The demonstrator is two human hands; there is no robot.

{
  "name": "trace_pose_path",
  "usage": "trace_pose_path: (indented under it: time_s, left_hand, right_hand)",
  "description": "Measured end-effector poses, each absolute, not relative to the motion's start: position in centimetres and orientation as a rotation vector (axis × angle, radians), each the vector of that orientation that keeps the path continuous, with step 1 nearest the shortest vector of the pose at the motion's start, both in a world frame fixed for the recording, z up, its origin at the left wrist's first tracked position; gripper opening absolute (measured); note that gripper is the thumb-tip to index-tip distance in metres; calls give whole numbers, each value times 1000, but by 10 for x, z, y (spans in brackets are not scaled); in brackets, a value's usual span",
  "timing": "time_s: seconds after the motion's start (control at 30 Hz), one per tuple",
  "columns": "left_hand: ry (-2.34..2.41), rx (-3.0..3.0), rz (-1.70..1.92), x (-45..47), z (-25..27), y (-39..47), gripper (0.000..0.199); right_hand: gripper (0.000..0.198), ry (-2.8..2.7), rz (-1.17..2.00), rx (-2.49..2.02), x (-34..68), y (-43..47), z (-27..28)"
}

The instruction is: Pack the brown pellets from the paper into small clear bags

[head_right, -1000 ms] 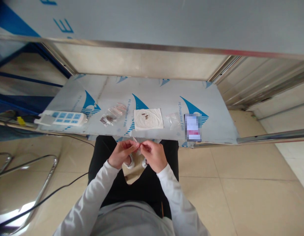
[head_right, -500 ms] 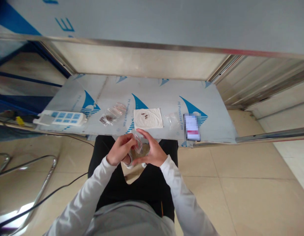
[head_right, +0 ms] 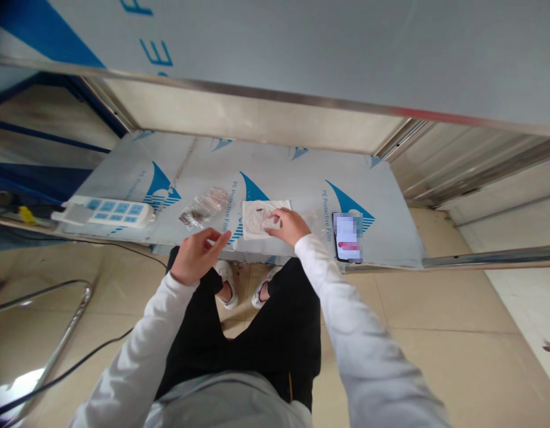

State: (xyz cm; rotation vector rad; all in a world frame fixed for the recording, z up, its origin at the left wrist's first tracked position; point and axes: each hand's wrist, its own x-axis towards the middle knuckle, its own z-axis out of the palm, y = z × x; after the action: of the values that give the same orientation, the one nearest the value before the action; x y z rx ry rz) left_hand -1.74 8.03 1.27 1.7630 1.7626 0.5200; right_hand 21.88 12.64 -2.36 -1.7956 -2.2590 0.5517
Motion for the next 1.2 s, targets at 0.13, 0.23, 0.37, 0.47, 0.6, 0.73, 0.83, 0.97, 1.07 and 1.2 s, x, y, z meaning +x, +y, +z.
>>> trace_pose_path:
  time_s: [0.13,0.23,0.37,0.47,0.6,0.73,0.83,0.97,1.07,1.2]
  left_hand:
    - [1769,1618,394,-41,-20,55,36]
    - [1734,1543,360,-49,-40,36,34]
    - [1730,1525,358,-52,-51,27,29]
    - [1725,1531,364,-53,-53,27,29]
    - [1716,1531,374,-55,-53,29,29]
    - [1718,1523,359,-56,-55,28,29]
    - [1724,1506,352,-58,-57,28,27]
    - [1710,1499,347,-61,-61,25,26]
    - [1756,1518,374,-65,-64,26,28]
    - [1948,1622,668,-68,-70,52,25]
  right_hand:
    - [34,-2648,215,-2046,215,181,-23]
    - [32,-2811,167,-2061,194,199,-26]
    - [24,-2961,115,-2071,170,202,-32]
    - [21,-3010,80,-2087,162,202,-33]
    - [20,-3019,33,-2096,159,202,-30]
    - [26,-2988,24,-2075,169,200,-18]
    - [43,-2912,51,-2086,192,194,-10]
    - [51,-2622,113,-2216,243,177,-11]
    - [52,-2179,148,-2376,279,159,-24]
    - [75,-1845,123,-2533,297,139,-48]
